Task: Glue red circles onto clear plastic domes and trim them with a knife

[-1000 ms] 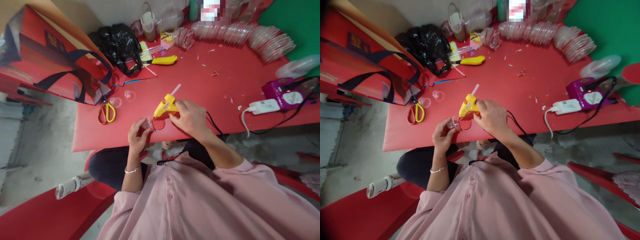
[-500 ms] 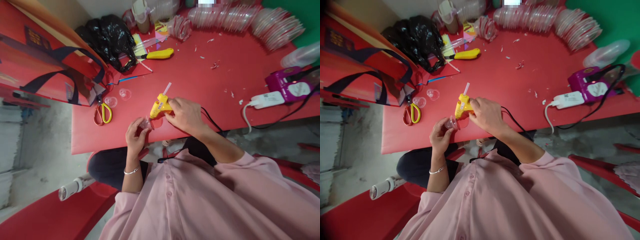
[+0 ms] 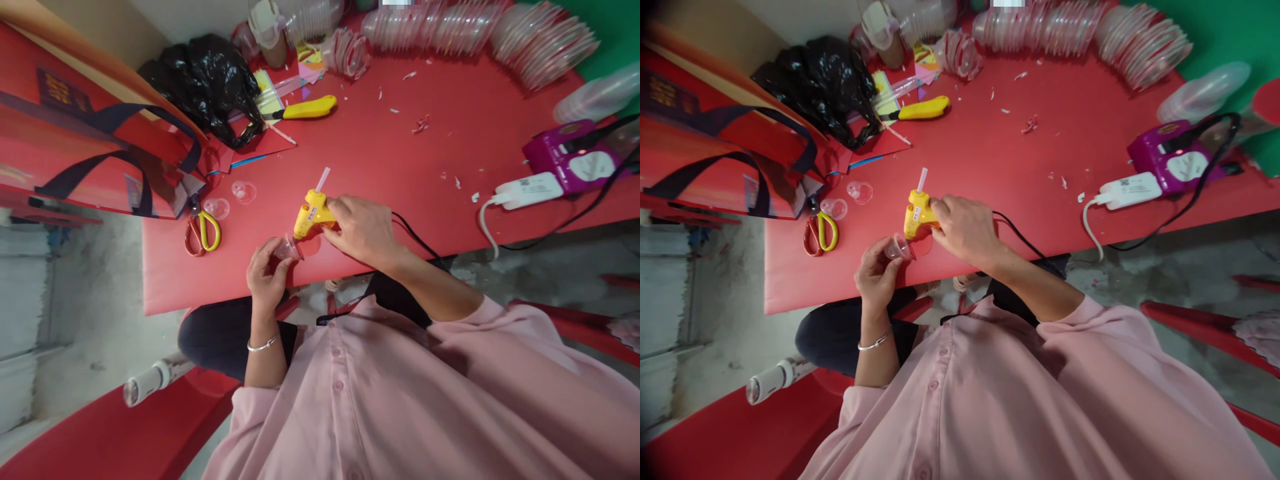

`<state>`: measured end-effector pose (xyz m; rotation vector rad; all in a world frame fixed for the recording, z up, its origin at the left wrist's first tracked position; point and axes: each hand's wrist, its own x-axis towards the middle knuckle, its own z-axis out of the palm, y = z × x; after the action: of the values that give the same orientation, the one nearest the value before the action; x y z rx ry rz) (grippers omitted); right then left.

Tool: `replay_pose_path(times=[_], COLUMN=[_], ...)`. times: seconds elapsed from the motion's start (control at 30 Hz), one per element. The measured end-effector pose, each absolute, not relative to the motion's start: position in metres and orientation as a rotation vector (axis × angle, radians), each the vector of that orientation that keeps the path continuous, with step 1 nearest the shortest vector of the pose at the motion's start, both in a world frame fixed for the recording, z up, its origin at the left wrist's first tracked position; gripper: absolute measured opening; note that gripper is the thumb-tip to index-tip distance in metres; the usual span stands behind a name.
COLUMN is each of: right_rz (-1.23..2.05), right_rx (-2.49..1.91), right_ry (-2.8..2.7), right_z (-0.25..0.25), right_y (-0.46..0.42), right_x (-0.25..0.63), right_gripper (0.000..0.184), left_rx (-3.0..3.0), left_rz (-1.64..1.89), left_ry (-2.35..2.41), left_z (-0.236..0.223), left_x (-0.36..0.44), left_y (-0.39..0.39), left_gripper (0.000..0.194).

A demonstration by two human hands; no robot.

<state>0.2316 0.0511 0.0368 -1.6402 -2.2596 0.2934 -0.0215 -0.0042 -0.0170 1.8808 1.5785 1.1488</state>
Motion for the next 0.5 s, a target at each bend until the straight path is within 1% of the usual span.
replay_pose_path(times=[0.23, 0.5], right_rz=[0.282, 0.28], right_rx=[-1.627, -1.617], right_ry=[-2.266, -2.281], right_z=[0.0355, 0.0347], right_y=[0.0509, 0.0524], right_x=[0.2304, 0.2306], right_gripper=[0.038, 0.039], left_rx=[1.851, 1.869], left_rz=[1.227, 1.197], left_ry=[1.533, 1.567], left_z=[-0.015, -0.015], left_x=[-0.019, -0.02], left_y=[-0.0041, -0.0038], left_gripper=[0.041, 0.04])
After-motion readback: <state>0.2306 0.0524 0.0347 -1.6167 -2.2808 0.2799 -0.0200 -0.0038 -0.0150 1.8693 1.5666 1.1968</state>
